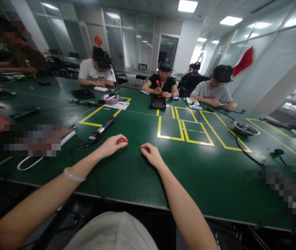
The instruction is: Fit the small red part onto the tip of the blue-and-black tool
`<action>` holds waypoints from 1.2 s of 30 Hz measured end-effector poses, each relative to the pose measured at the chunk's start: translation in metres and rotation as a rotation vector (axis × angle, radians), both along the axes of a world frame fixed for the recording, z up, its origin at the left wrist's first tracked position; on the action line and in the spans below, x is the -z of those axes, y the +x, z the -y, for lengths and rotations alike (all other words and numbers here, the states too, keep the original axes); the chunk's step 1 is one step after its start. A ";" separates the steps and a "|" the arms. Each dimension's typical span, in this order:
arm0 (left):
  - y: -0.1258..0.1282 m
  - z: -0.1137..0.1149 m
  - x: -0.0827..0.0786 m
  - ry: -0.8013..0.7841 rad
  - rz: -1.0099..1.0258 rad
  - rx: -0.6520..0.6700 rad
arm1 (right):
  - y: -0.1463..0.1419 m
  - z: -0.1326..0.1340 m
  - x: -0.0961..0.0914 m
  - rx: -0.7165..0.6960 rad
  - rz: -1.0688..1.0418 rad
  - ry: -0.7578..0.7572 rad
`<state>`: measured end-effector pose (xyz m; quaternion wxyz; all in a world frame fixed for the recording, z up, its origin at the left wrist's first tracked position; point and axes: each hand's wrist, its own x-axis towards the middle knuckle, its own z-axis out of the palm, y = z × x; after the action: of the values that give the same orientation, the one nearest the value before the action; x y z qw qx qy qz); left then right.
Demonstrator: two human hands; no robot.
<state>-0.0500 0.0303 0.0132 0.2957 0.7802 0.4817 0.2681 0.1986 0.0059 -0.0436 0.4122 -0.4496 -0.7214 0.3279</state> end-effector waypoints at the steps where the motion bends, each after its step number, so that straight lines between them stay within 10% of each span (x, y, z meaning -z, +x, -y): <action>1: 0.012 0.002 0.002 -0.012 0.017 0.050 | 0.000 -0.001 0.000 -0.013 -0.037 -0.027; 7: 0.048 0.014 0.006 0.049 0.009 0.221 | -0.001 -0.001 -0.005 -0.094 -0.223 -0.121; 22: 0.028 0.011 0.006 0.191 -0.106 0.360 | 0.001 -0.003 0.000 -0.188 -0.284 -0.200; 29: -0.055 -0.022 0.000 0.354 -0.437 -0.244 | 0.001 -0.005 0.004 -0.148 -0.291 -0.219; 32: -0.096 -0.030 0.004 0.188 -0.650 -0.528 | 0.001 -0.004 0.002 -0.147 -0.274 -0.216; 36: -0.128 -0.038 0.011 -0.070 -0.742 -0.550 | 0.001 -0.003 0.001 -0.144 -0.256 -0.218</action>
<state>-0.1780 0.0681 0.0023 0.0473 0.6563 0.7527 0.0229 0.1996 0.0087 -0.0443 0.4250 -0.3936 -0.6535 0.4872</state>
